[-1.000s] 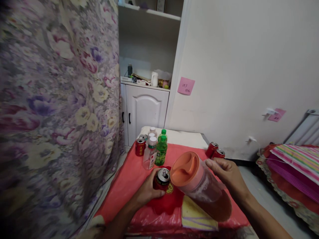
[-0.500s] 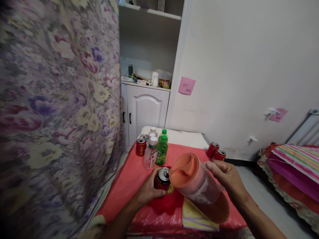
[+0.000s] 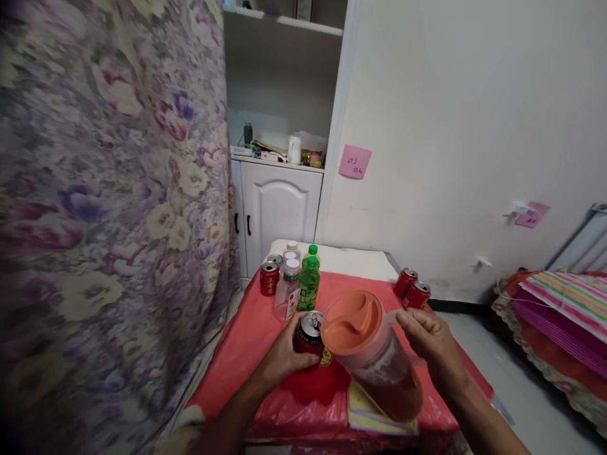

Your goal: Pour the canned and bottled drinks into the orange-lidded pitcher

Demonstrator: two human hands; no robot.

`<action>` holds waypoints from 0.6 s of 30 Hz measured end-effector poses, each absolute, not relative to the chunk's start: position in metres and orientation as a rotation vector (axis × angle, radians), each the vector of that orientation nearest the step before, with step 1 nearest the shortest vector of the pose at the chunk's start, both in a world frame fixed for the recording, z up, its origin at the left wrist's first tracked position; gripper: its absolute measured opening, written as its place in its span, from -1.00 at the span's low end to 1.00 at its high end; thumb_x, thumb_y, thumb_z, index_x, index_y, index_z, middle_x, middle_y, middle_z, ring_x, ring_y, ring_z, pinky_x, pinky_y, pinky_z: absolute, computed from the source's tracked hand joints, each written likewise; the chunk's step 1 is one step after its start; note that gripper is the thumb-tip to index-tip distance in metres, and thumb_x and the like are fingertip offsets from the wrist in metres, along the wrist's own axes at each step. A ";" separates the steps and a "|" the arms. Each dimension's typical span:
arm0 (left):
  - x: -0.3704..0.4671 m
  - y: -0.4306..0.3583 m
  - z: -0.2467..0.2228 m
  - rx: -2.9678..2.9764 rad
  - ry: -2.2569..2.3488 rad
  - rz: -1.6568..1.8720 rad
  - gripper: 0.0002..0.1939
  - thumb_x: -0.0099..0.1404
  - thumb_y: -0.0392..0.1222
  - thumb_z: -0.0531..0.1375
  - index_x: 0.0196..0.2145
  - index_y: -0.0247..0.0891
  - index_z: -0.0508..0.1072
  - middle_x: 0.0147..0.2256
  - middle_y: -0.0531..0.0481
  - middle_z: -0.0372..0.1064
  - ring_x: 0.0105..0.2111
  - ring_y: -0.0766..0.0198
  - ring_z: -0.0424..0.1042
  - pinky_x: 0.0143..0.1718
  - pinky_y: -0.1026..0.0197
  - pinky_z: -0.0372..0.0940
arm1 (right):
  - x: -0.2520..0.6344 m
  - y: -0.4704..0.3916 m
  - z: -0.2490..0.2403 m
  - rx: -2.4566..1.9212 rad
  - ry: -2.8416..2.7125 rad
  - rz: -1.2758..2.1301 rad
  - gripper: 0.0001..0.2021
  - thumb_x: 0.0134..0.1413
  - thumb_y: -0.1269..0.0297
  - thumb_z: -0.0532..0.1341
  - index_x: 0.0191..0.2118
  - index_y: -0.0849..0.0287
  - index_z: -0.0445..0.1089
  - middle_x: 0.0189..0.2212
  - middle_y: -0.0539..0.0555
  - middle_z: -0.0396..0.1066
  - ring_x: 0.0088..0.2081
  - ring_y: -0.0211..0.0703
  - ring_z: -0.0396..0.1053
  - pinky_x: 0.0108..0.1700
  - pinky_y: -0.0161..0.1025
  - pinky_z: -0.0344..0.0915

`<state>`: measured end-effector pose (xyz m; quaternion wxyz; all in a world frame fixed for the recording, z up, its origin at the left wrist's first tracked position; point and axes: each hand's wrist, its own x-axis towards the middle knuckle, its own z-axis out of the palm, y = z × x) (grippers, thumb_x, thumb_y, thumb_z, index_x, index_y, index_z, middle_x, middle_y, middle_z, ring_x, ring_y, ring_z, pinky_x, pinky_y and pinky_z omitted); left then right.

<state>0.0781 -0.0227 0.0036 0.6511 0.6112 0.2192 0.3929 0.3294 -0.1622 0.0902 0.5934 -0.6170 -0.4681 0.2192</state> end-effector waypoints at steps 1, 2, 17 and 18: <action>0.078 -0.023 0.004 1.388 0.500 0.898 -0.24 -0.19 -0.37 0.42 0.03 -0.22 0.38 -0.05 -0.08 0.50 -0.03 0.00 0.43 0.01 0.09 0.30 | 0.331 -0.162 0.087 -1.416 -1.056 0.535 -0.43 0.09 -0.20 0.30 -0.59 0.08 0.03 -0.61 -0.17 -0.17 -0.53 -0.33 -0.25 -0.49 -0.27 -0.26; 0.078 -0.022 0.004 1.387 0.502 0.903 -0.24 -0.19 -0.38 0.41 0.03 -0.22 0.38 -0.05 -0.08 0.50 -0.02 0.00 0.43 0.02 0.08 0.29 | 0.332 -0.162 0.085 -1.395 -1.015 0.568 -0.42 0.06 -0.20 0.31 -0.59 0.07 0.03 -0.61 -0.17 -0.17 -0.53 -0.33 -0.25 -0.50 -0.27 -0.26; 0.072 -0.018 0.017 1.335 0.665 0.974 -0.17 -0.18 -0.27 0.43 0.10 -0.23 0.30 0.01 -0.14 0.47 0.11 -0.15 0.40 0.21 -0.05 0.23 | 0.356 -0.166 0.066 -1.104 -0.556 0.486 -0.47 -0.14 -0.06 0.47 -0.62 0.10 0.13 -0.66 -0.16 -0.04 -0.60 -0.33 -0.04 -0.57 -0.30 -0.05; 0.072 -0.018 0.016 1.340 0.666 0.968 -0.18 -0.17 -0.27 0.43 0.09 -0.23 0.31 0.00 -0.13 0.48 0.09 -0.14 0.42 0.20 -0.05 0.24 | 0.357 -0.165 0.064 -1.079 -0.553 0.462 -0.48 -0.15 -0.05 0.47 -0.62 0.10 0.14 -0.66 -0.16 -0.03 -0.60 -0.33 -0.02 -0.57 -0.30 -0.04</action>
